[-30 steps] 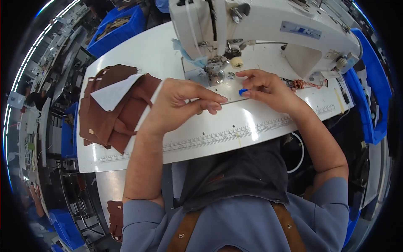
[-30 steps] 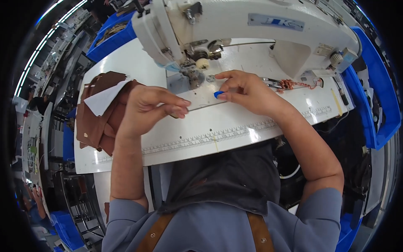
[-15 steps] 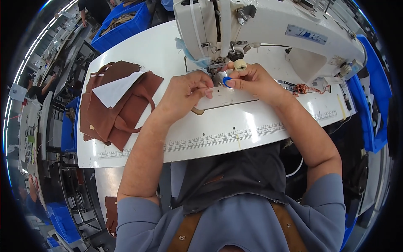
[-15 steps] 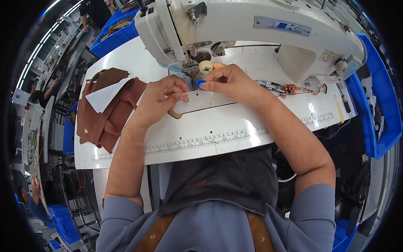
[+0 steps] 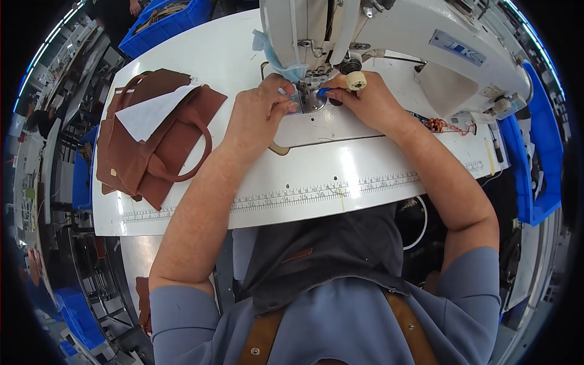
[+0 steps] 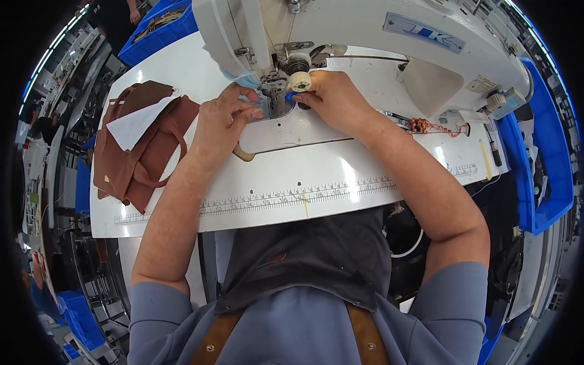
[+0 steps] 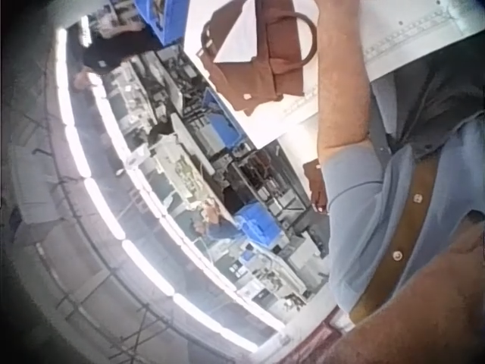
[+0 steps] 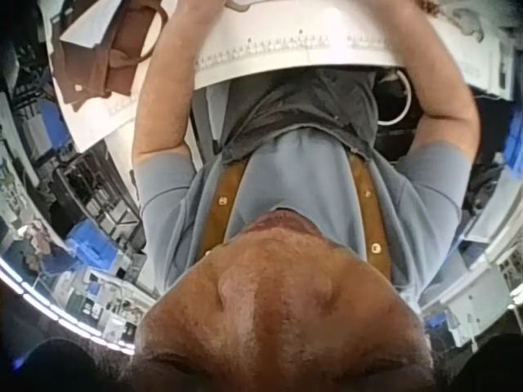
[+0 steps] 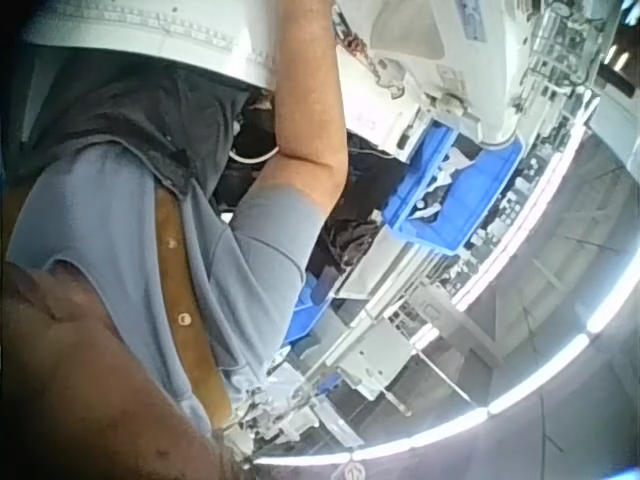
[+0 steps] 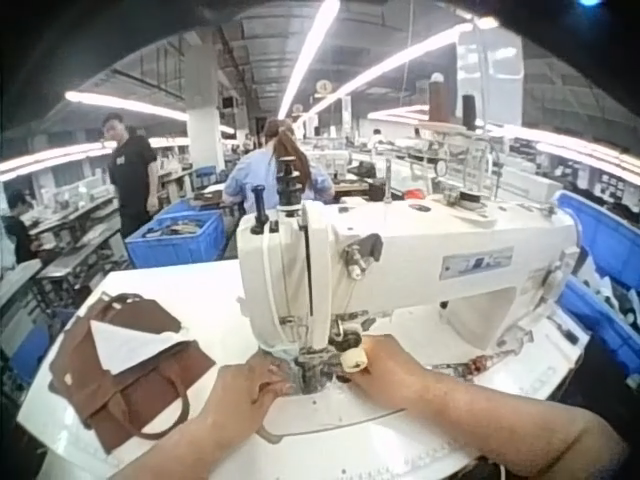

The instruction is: Sewing and assembling various parts of leather bags using an industrial sewing machine.

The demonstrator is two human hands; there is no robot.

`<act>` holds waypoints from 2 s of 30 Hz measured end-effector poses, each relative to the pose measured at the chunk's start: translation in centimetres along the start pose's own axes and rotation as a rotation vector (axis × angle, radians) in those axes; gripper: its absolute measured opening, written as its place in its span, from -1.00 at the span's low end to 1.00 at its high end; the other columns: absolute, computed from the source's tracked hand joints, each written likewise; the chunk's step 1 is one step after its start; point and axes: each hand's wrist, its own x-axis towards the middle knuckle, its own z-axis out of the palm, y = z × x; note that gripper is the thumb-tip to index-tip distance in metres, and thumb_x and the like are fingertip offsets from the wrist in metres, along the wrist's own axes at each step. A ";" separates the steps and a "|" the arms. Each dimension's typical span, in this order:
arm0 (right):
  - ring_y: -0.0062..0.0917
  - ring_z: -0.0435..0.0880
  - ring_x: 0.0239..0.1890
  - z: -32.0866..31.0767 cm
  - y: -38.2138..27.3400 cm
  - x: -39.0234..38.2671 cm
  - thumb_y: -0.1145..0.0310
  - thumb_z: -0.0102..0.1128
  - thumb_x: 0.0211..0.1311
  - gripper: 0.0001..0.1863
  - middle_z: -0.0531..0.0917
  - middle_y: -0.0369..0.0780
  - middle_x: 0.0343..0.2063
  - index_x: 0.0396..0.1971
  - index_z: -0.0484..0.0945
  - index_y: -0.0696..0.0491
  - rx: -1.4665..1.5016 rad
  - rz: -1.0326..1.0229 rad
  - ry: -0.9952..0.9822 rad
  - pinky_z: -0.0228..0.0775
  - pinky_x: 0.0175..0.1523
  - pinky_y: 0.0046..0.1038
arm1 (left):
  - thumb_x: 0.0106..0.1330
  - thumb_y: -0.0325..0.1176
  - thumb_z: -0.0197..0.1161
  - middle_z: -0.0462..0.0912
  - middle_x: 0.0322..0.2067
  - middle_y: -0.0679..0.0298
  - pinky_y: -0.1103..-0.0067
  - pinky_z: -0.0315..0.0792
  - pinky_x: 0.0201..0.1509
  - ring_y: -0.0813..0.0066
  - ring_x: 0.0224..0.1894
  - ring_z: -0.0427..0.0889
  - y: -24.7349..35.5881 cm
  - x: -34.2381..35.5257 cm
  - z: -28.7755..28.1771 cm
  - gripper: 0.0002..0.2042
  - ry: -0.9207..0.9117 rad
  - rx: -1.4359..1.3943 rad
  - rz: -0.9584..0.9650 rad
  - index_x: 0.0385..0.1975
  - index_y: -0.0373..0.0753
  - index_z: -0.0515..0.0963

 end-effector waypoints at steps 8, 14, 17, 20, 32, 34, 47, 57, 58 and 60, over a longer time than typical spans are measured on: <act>-0.56 0.63 -0.48 1.3 -0.2 0.8 0.29 0.50 0.17 -0.75 0.73 -0.16 -0.47 -0.30 0.74 0.16 0.249 0.276 0.005 0.49 -0.31 -0.44 | 0.28 -0.49 0.36 0.80 -0.37 0.20 0.64 0.53 -0.30 0.54 -0.42 0.73 -0.8 0.6 0.7 -0.89 0.047 0.040 -0.097 -0.26 -0.36 0.72; -0.65 0.65 -0.42 1.4 -0.7 0.6 0.37 0.47 0.20 -0.80 0.75 -0.24 -0.46 -0.28 0.75 0.19 0.388 0.321 0.036 0.52 -0.27 -0.53 | 0.22 -0.47 0.42 0.78 -0.42 0.20 0.62 0.47 -0.38 0.61 -0.49 0.62 -1.8 0.5 1.2 -0.91 0.156 0.055 -0.049 -0.33 -0.32 0.77; -0.68 0.65 -0.40 1.7 0.4 0.6 0.38 0.47 0.21 -0.81 0.76 -0.25 -0.44 -0.26 0.76 0.18 0.394 0.319 0.012 0.52 -0.26 -0.56 | 0.20 -0.45 0.44 0.74 -0.46 0.21 0.60 0.45 -0.40 0.60 -0.51 0.59 -1.9 0.9 1.4 -0.89 0.157 0.086 -0.012 -0.32 -0.30 0.77; -0.68 0.65 -0.41 2.1 1.2 0.5 0.36 0.49 0.20 -0.80 0.76 -0.25 -0.43 -0.28 0.76 0.17 0.433 0.306 0.043 0.52 -0.25 -0.57 | 0.18 -0.43 0.46 0.72 -0.47 0.21 0.59 0.44 -0.41 0.57 -0.54 0.56 -1.6 1.3 1.4 -0.88 0.125 0.083 -0.115 -0.33 -0.30 0.77; -0.71 0.61 -0.40 2.4 1.9 0.6 0.30 0.54 0.15 -0.74 0.75 -0.27 -0.45 -0.30 0.75 0.17 0.432 0.326 0.052 0.51 -0.27 -0.56 | 0.15 -0.37 0.43 0.71 -0.47 0.14 0.45 0.54 -0.31 0.34 -0.46 0.68 -1.4 1.5 1.9 -0.85 0.144 0.035 -0.145 -0.46 -0.34 0.72; -0.71 0.61 -0.40 2.3 2.0 0.6 0.30 0.55 0.15 -0.74 0.75 -0.26 -0.44 -0.30 0.75 0.18 0.447 0.321 0.056 0.51 -0.26 -0.56 | 0.15 -0.38 0.43 0.71 -0.48 0.14 0.46 0.54 -0.31 0.33 -0.46 0.68 -1.6 1.5 1.9 -0.86 0.175 0.014 -0.105 -0.46 -0.34 0.72; -0.70 0.63 -0.41 2.7 2.5 0.6 0.35 0.53 0.15 -0.78 0.76 -0.26 -0.45 -0.31 0.75 0.18 0.448 0.288 0.061 0.52 -0.26 -0.55 | 0.14 -0.35 0.42 0.71 -0.49 0.14 0.44 0.55 -0.30 0.31 -0.45 0.70 -1.6 1.7 2.0 -0.85 0.181 0.063 -0.126 -0.47 -0.33 0.72; -0.63 0.68 -0.43 3.3 3.2 0.9 0.32 0.50 0.17 -0.79 0.79 -0.22 -0.44 -0.30 0.77 0.16 0.486 0.244 0.060 0.55 -0.24 -0.53 | 0.12 -0.36 0.41 0.71 -0.48 0.21 0.42 0.56 -0.30 0.29 -0.44 0.70 -1.4 1.6 2.1 -0.88 0.209 0.149 -0.094 -0.49 -0.28 0.72; -0.63 0.69 -0.43 3.3 3.4 0.9 0.32 0.49 0.17 -0.79 0.79 -0.22 -0.44 -0.30 0.77 0.15 0.486 0.248 0.055 0.55 -0.24 -0.53 | 0.11 -0.36 0.41 0.71 -0.48 0.22 0.41 0.56 -0.30 0.29 -0.44 0.70 -1.2 1.6 2.2 -0.89 0.222 0.193 -0.079 -0.50 -0.26 0.72; -0.63 0.69 -0.42 3.4 3.7 0.9 0.31 0.49 0.18 -0.78 0.79 -0.22 -0.44 -0.30 0.78 0.15 0.486 0.253 0.051 0.56 -0.23 -0.53 | 0.12 -0.36 0.40 0.70 -0.49 0.24 0.40 0.56 -0.30 0.28 -0.44 0.69 -1.0 1.5 2.4 -0.90 0.230 0.231 -0.048 -0.50 -0.25 0.72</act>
